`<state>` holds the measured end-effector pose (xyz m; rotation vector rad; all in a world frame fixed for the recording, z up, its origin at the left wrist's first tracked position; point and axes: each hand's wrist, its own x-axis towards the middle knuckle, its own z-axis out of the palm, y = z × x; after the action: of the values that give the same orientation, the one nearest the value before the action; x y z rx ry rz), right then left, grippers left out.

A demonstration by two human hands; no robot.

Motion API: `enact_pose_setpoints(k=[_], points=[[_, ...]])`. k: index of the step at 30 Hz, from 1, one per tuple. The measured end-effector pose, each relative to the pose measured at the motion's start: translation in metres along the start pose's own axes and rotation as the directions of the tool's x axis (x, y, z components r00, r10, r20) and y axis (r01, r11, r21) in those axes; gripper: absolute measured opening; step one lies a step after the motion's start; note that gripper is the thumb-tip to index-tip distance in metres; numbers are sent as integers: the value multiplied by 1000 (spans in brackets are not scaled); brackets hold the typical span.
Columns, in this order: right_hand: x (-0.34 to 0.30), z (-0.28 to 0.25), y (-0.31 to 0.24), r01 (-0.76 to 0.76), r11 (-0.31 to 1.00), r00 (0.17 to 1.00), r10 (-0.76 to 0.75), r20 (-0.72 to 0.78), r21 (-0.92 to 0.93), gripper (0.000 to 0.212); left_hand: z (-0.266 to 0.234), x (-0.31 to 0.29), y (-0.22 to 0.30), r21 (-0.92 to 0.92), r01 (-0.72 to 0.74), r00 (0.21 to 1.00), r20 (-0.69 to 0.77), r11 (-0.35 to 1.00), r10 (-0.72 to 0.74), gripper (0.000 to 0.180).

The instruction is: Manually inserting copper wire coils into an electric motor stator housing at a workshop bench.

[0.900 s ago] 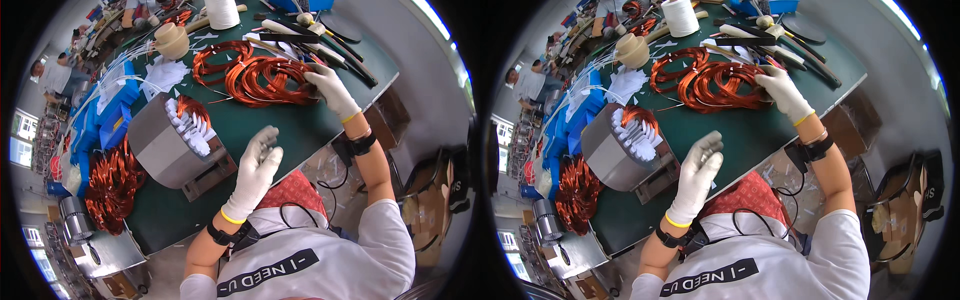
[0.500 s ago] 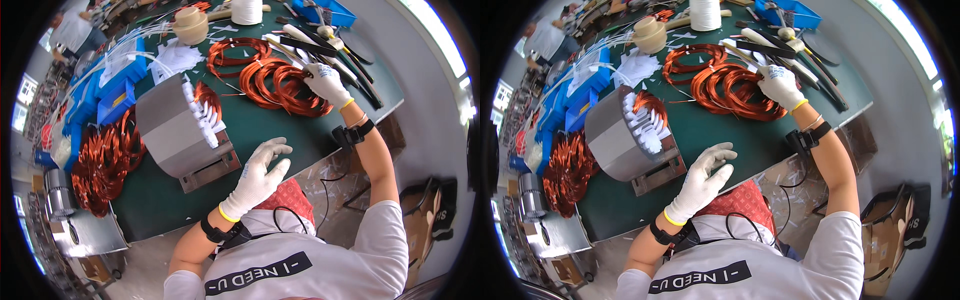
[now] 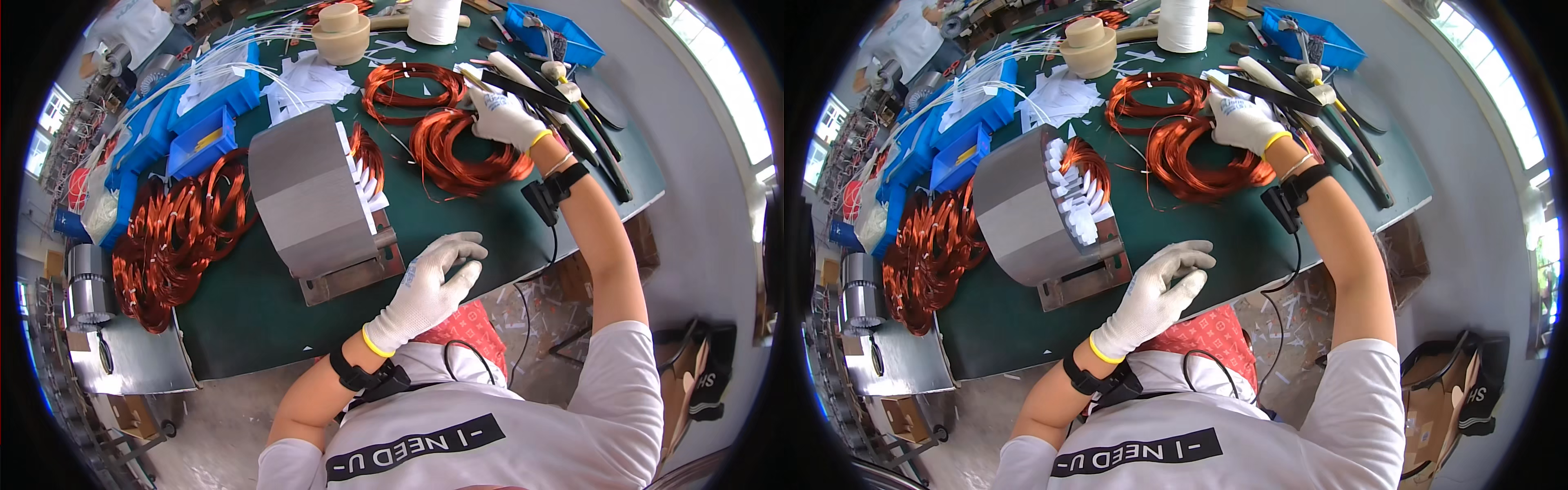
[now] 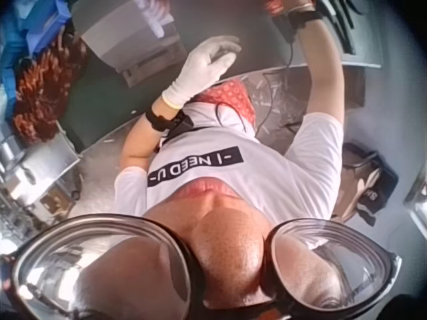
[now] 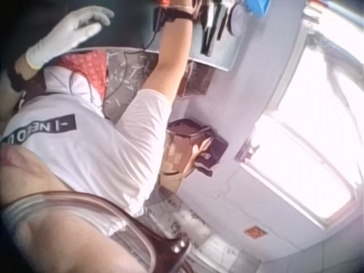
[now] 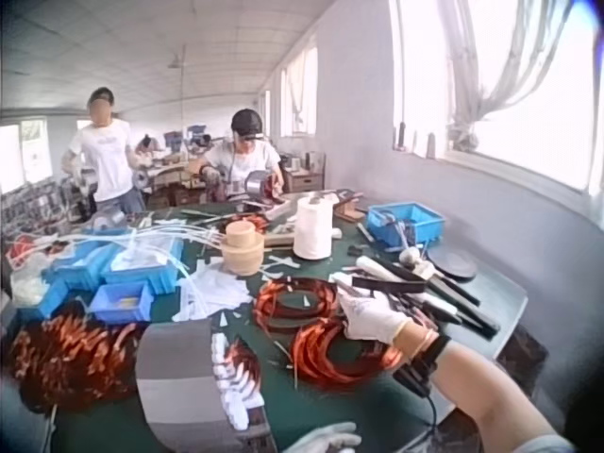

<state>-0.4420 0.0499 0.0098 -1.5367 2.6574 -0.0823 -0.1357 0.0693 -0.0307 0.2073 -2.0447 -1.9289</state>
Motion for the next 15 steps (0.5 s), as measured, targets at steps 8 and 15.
enact_pose_setpoints(k=[8,15], points=[[-86,-22,30,101,974,951,-35,-307,203,23,4,-1,8,9,-93,995,46,996,92,18],[-179,-75,0,-115,672,973,226,-55,732,32,41,-4,42,33,-423,851,357,905,385,76]])
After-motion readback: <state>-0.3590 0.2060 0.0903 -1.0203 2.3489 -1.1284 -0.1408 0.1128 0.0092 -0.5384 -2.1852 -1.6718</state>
